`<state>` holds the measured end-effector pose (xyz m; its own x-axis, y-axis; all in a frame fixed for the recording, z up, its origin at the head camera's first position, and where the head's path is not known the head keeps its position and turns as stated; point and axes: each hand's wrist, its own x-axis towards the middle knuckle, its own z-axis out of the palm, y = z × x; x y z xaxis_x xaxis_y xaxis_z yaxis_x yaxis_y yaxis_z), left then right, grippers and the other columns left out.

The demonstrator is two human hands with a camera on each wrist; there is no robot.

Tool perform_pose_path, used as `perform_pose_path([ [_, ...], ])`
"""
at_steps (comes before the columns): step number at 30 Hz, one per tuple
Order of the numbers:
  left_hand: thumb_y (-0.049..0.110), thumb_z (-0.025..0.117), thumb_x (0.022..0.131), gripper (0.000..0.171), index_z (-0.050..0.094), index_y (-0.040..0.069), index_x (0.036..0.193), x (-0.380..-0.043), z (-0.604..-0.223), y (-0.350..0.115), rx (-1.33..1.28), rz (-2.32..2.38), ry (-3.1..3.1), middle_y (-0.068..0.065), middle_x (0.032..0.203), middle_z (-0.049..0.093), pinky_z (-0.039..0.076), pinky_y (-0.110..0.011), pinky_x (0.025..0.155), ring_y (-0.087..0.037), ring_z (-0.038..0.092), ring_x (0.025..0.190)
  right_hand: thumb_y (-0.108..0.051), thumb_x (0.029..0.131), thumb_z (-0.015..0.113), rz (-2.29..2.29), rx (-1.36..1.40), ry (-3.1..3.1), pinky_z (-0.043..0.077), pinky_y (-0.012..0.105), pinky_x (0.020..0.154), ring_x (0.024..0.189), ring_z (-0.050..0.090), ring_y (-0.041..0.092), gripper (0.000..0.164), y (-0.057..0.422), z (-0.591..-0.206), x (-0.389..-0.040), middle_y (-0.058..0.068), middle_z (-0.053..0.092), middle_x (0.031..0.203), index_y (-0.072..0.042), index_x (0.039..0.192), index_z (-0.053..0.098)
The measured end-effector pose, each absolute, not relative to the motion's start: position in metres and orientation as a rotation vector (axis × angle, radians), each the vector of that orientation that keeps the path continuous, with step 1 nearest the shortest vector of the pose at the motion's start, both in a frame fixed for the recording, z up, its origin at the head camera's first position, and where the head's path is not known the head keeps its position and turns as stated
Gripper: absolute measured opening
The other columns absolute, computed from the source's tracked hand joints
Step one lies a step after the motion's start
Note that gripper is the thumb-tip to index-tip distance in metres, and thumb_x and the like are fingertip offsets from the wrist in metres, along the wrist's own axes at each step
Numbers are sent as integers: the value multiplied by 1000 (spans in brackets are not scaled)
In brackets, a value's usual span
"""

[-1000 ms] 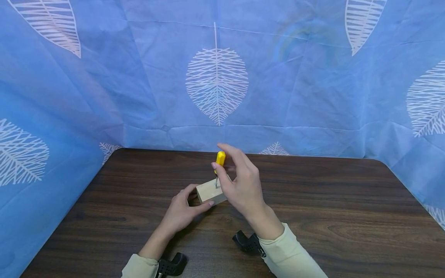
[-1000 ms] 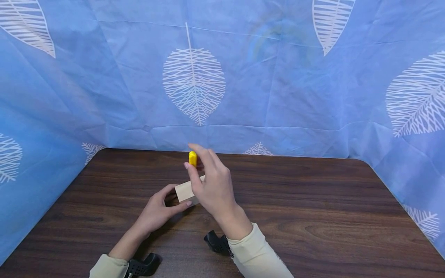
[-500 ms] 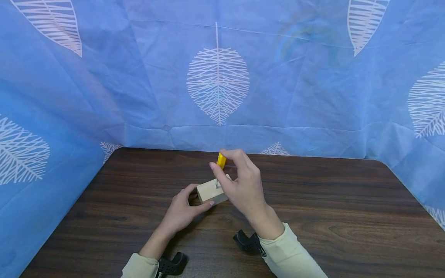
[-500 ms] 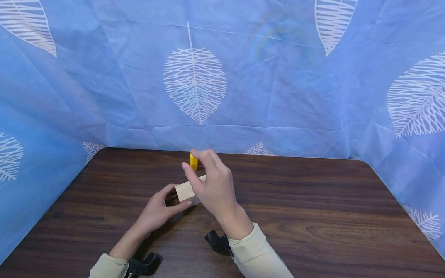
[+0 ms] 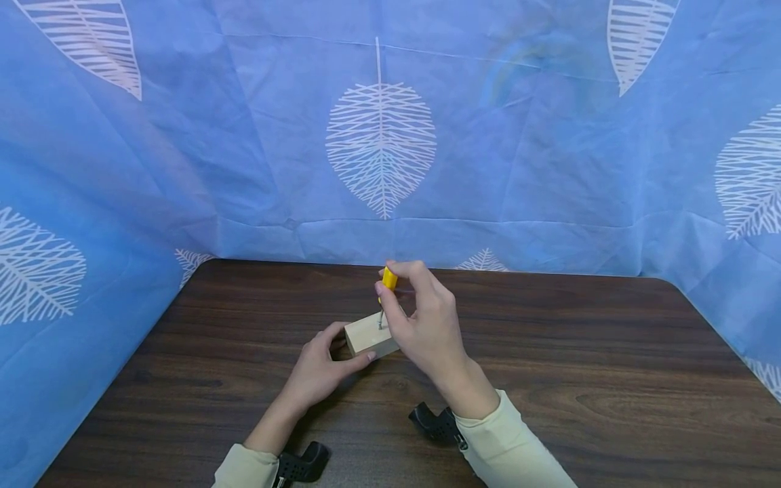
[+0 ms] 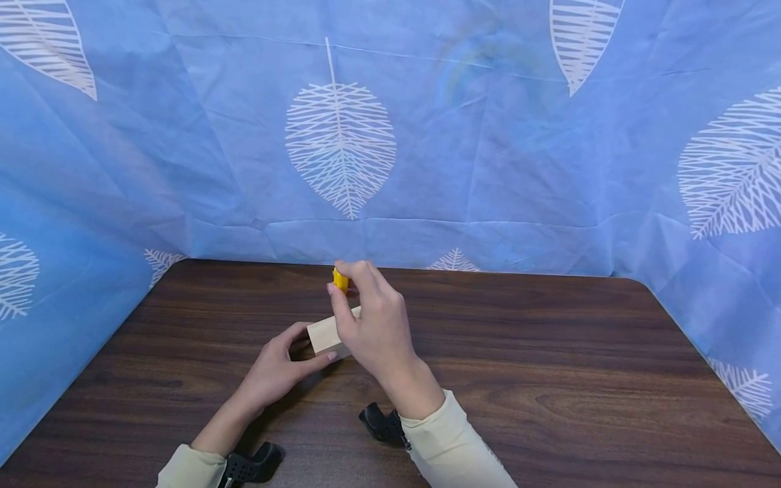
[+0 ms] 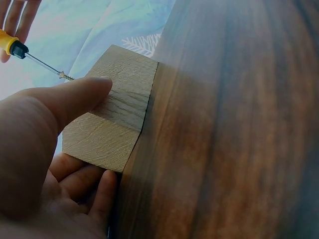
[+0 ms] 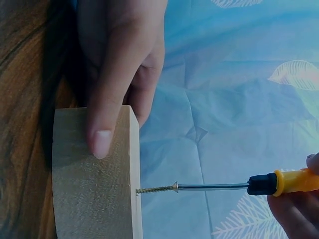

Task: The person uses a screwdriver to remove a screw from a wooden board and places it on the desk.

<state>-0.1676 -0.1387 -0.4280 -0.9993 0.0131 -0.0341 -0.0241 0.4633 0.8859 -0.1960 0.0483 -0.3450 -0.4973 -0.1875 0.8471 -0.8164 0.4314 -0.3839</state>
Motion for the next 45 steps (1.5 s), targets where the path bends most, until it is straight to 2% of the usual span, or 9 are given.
perform_pose_path([
  [7,41,86,92,53,68,22,139,-168,-428,-139,-15,1603,2652,-5,134,71,52,-60,107,-29,66,128,-12,90,88,997,775,-1960,55,26,58,93,77,26,40,49,-346,-195,15,78,113,-3,119,63],
  [13,42,86,93,54,68,22,140,-168,-428,-139,-26,1587,2658,-6,136,70,49,-62,110,-31,65,131,-4,92,84,1006,794,-1930,66,41,81,95,78,29,32,49,-345,-197,17,77,108,-1,117,63],
  [19,40,86,93,52,68,22,139,-167,-427,-140,-8,1606,2647,-6,135,71,51,-61,109,-30,65,130,2,94,80,1122,868,-1907,66,34,80,98,80,28,28,47,-344,-198,18,77,111,1,118,66],
  [25,40,86,93,52,68,22,139,-167,-427,-140,-9,1609,2646,-6,135,71,51,-61,108,-29,65,130,1,96,78,1120,861,-1933,66,38,79,95,81,27,28,48,-343,-198,16,80,110,1,120,63],
  [32,41,86,93,53,68,21,138,-167,-427,-139,-13,1595,2653,-6,135,71,51,-61,108,-29,65,130,-6,94,84,1095,831,-1965,54,22,57,94,80,25,36,47,-345,-196,13,80,111,-1,122,61],
  [33,41,86,93,52,68,21,138,-167,-427,-139,-11,1595,2653,-6,135,71,51,-61,108,-29,66,129,-7,93,84,1079,823,-1963,58,24,62,94,81,25,37,47,-344,-196,13,81,110,-2,121,62],
  [36,41,86,93,52,68,22,138,-167,-427,-139,-10,1591,2654,-6,134,71,52,-60,107,-29,66,129,-6,93,84,1047,801,-1942,56,29,58,96,81,26,32,46,-344,-197,12,82,109,-2,118,64],
  [42,40,86,93,53,68,22,139,-167,-427,-139,-22,1593,2651,-6,135,71,52,-60,107,-30,66,130,-4,93,84,1086,804,-1912,65,38,78,99,76,26,28,48,-342,-198,14,75,110,-3,116,69],
  [45,40,86,93,53,68,22,140,-167,-427,-139,-20,1592,2654,-6,135,71,52,-60,108,-30,65,130,-4,92,84,1124,809,-1911,65,36,72,95,74,25,31,49,-343,-198,15,70,107,-3,119,69],
])
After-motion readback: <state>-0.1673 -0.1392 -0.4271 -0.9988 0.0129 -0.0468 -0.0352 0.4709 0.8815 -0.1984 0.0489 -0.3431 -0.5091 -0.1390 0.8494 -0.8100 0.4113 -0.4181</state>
